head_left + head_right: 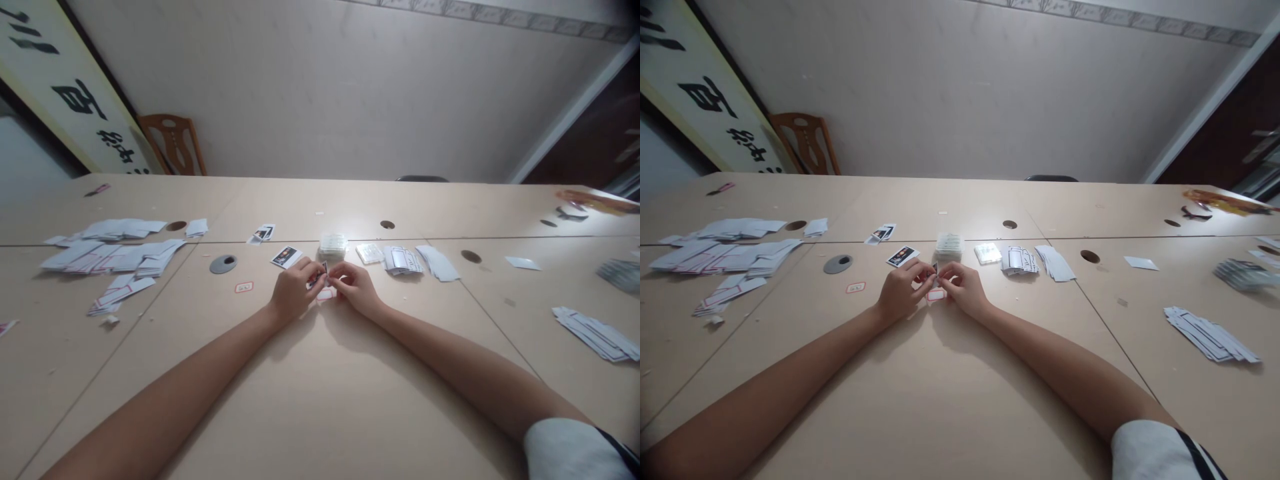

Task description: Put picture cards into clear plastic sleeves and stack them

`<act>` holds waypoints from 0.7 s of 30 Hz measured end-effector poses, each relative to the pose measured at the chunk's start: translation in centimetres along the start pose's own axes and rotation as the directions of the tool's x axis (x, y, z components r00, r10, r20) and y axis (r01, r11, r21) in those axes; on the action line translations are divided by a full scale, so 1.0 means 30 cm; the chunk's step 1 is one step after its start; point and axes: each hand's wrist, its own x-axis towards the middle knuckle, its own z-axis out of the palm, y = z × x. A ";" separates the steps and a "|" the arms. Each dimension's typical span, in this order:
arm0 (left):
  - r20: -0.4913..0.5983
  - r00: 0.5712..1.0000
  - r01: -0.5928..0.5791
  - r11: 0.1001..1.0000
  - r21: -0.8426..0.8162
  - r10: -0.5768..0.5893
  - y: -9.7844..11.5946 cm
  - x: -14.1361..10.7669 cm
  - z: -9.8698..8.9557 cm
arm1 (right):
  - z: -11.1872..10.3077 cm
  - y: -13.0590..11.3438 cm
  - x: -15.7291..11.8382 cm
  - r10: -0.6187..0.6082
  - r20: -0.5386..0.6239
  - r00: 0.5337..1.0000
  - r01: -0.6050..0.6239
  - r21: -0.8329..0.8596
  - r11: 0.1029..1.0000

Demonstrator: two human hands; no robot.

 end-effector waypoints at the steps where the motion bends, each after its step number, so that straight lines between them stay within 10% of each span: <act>1: 0.002 1.000 0.002 1.000 -0.003 -0.002 -0.001 0.000 0.000 | 0.000 -0.001 0.000 -0.005 0.002 1.000 0.005 -0.002 1.000; 21: 0.018 0.999 0.039 0.999 0.022 -0.039 -0.014 0.007 -0.001 | -0.002 -0.007 -0.002 0.039 -0.022 0.999 -0.040 -0.042 0.998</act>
